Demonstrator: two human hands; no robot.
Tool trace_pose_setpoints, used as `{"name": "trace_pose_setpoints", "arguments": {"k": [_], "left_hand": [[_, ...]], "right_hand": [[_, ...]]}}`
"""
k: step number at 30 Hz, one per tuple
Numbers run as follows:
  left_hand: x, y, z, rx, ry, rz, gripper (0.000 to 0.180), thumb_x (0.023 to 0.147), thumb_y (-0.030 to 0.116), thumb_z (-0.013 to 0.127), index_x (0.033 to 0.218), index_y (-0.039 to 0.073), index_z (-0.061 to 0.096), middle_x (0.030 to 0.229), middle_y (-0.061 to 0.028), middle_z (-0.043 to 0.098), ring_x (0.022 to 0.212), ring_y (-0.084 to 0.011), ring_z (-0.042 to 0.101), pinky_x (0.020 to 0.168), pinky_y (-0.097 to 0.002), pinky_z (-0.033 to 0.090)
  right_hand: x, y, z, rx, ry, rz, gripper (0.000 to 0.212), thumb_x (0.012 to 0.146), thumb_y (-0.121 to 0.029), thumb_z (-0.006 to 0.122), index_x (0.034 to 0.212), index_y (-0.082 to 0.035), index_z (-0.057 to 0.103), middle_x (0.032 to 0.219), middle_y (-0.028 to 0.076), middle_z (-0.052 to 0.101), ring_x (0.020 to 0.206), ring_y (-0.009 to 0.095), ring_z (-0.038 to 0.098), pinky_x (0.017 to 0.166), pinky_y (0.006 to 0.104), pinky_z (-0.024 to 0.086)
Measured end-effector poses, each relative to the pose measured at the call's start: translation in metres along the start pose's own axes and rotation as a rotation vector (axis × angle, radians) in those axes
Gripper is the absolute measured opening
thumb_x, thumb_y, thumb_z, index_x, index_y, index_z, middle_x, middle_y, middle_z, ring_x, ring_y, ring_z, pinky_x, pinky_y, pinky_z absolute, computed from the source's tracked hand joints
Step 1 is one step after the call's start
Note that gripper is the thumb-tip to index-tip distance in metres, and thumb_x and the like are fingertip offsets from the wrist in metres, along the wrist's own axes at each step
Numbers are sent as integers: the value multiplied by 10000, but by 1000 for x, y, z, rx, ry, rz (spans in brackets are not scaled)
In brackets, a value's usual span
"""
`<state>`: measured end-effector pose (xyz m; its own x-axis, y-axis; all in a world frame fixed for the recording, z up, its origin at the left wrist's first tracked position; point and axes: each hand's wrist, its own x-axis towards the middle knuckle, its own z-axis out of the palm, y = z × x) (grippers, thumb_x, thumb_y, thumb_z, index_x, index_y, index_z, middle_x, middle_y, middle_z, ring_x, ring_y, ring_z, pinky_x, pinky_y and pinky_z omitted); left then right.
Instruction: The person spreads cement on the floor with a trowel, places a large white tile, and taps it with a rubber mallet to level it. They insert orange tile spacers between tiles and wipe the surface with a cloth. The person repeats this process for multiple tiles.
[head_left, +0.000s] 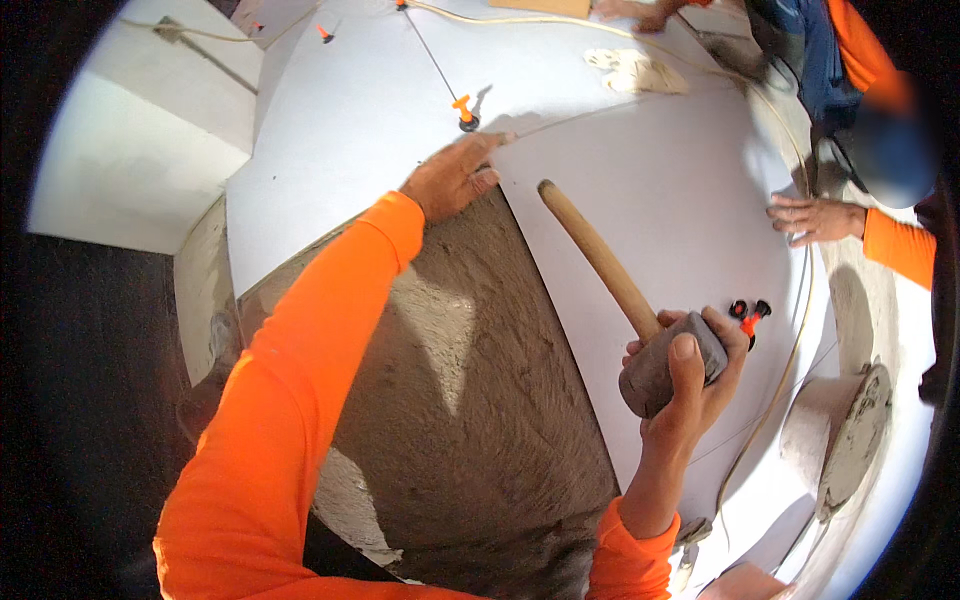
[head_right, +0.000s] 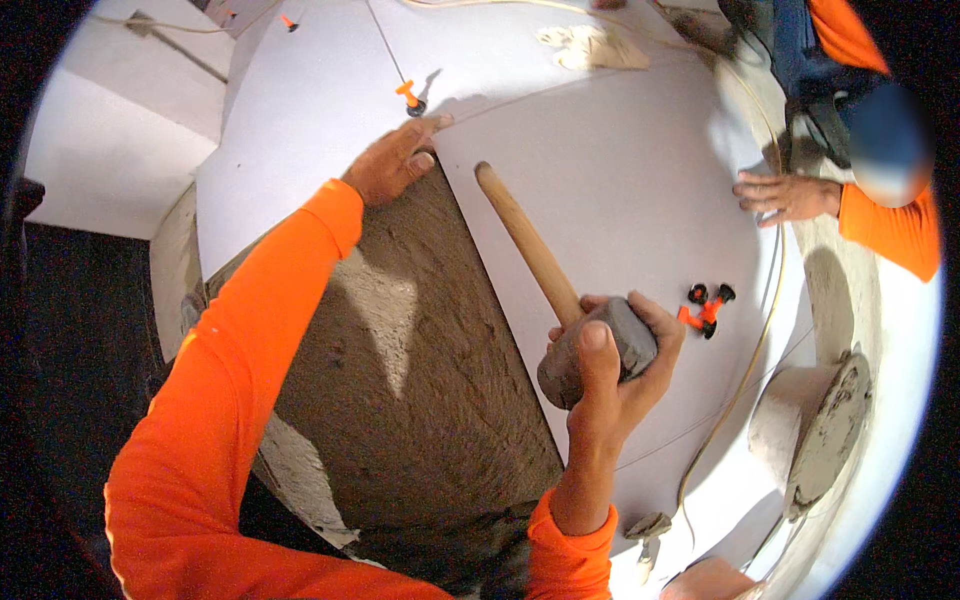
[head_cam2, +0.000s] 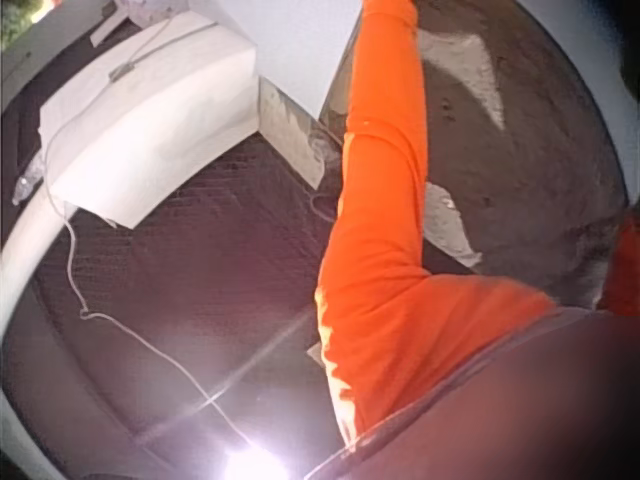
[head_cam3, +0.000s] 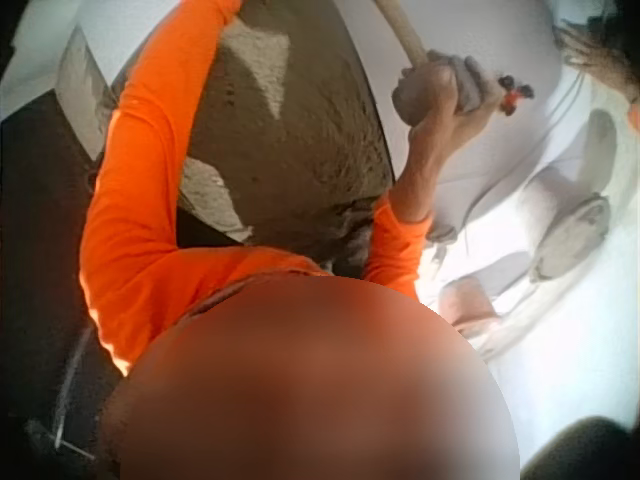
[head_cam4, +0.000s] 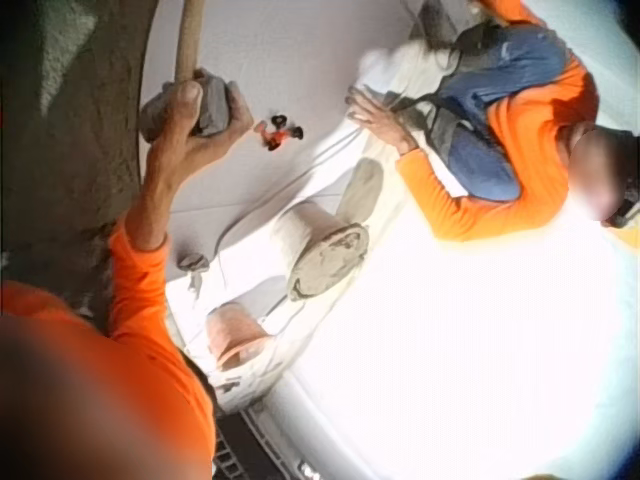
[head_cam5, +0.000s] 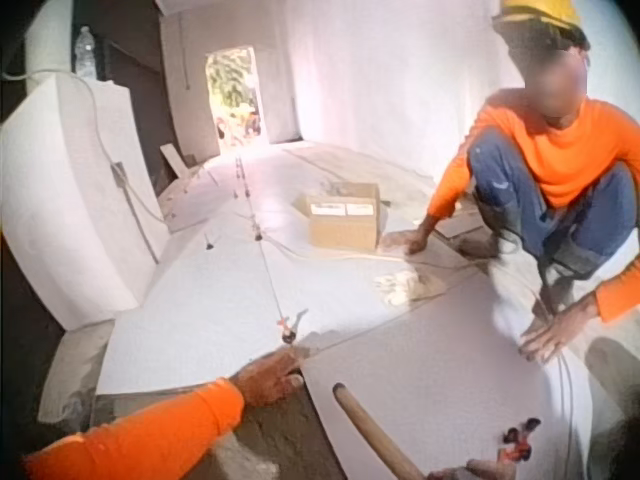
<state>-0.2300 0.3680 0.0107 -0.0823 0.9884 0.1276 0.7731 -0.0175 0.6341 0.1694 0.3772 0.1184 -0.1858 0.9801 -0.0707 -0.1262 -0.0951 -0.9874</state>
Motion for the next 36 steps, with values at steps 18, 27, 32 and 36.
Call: {"name": "trace_pose_setpoints", "arguments": {"k": [18, 27, 32, 36], "left_hand": [[-239, 354, -65, -1516, 595, -1166, 482, 1069, 569, 586, 1070, 88, 587, 873, -74, 644, 821, -253, 736, 683, -355, 588], [-351, 338, -83, -1226, 1162, -918, 363, 1082, 481, 575, 985, 131, 584, 637, 10, 478, 487, -169, 577, 437, -309, 469], [-375, 340, -101, -1364, 1386, -801, 354, 1105, 460, 539, 1095, 115, 619, 594, -13, 476, 412, -196, 515, 368, -338, 436], [-378, 333, -112, -1331, 1461, -803, 337, 1137, 424, 494, 1144, 106, 606, 591, -21, 471, 399, -200, 516, 351, -350, 442]], "right_hand": [[-70, -74, 38, -94, -1519, -815, 363, 934, -212, 782, 1239, -55, 662, 1170, 165, 722, 1070, 341, 726, 865, 428, 613], [160, 126, 216, -984, -337, -380, 352, 947, -365, 755, 1044, -27, 773, 1016, 260, 774, 995, 440, 753, 889, 532, 595], [195, 141, 264, -1202, -382, -173, 670, 776, -620, 866, 1127, -56, 787, 1113, 223, 787, 1089, 411, 752, 932, 506, 594], [205, 134, 286, -1359, -470, -134, 988, 629, -794, 882, 1166, 25, 756, 1201, 231, 768, 1149, 386, 739, 948, 482, 586]]}}
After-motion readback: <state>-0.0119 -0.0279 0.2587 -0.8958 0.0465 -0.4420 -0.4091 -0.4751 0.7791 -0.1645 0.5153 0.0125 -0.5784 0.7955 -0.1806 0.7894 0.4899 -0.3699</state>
